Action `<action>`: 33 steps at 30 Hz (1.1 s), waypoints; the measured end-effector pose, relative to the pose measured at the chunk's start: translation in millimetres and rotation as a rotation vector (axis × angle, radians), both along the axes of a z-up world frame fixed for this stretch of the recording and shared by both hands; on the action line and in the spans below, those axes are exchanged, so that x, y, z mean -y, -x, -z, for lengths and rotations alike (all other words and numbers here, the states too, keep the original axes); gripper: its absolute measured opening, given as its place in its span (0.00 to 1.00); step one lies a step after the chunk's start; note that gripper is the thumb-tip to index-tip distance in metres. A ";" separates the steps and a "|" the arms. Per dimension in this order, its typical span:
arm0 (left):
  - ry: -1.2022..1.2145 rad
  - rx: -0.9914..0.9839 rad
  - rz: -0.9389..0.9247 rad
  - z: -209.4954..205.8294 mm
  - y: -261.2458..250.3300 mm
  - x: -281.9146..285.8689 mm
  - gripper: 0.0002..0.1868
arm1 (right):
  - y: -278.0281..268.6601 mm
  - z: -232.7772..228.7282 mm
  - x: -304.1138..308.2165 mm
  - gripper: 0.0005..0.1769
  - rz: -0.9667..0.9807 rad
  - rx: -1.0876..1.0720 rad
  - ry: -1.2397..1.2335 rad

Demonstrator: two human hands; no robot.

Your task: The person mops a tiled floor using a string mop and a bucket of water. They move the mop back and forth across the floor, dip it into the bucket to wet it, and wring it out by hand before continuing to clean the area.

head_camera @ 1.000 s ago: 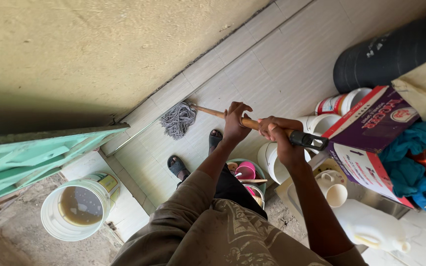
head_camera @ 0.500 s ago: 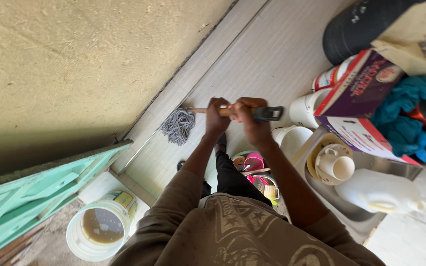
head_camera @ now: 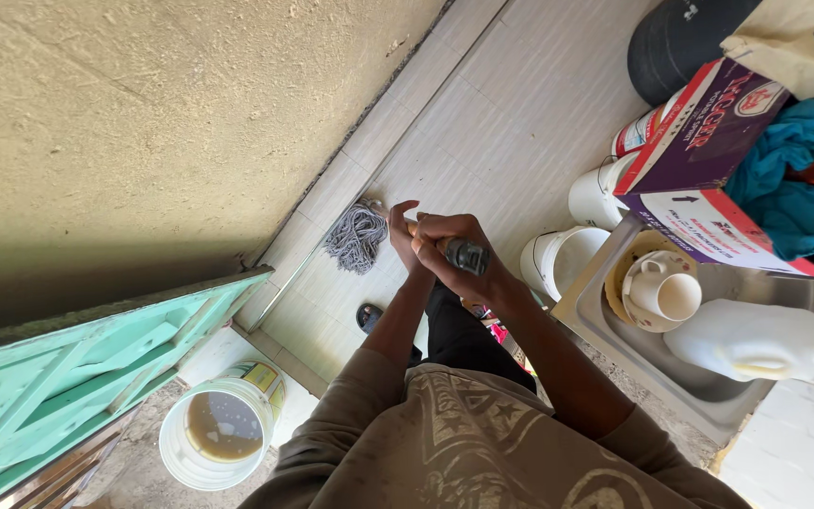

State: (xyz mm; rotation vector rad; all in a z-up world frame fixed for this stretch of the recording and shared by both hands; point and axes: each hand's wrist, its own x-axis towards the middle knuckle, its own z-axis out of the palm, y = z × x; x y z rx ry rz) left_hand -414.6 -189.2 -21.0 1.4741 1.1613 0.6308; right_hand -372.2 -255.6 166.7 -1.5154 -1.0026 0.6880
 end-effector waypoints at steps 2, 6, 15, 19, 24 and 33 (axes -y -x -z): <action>-0.022 0.066 -0.068 -5.5 -9.0 8.2 0.10 | -6.9 -2.9 5.2 0.17 -0.020 -0.015 0.037; 0.080 0.172 -0.155 -0.9 -39.0 19.5 0.11 | -31.2 -15.1 17.0 0.12 -0.042 -0.049 0.062; -0.680 0.341 -0.087 50.3 -129.6 38.7 0.27 | -107.5 -23.8 33.4 0.08 -0.012 0.164 0.042; -0.565 0.354 -0.012 60.7 -176.5 52.7 0.25 | -145.3 -26.4 42.8 0.05 0.020 0.125 0.086; -0.422 0.326 0.042 40.4 -220.2 63.8 0.15 | -177.6 -25.6 52.8 0.05 0.098 0.128 0.052; -0.228 0.331 0.453 48.0 -272.7 43.2 0.10 | -194.5 -2.8 49.4 0.10 0.367 0.156 0.056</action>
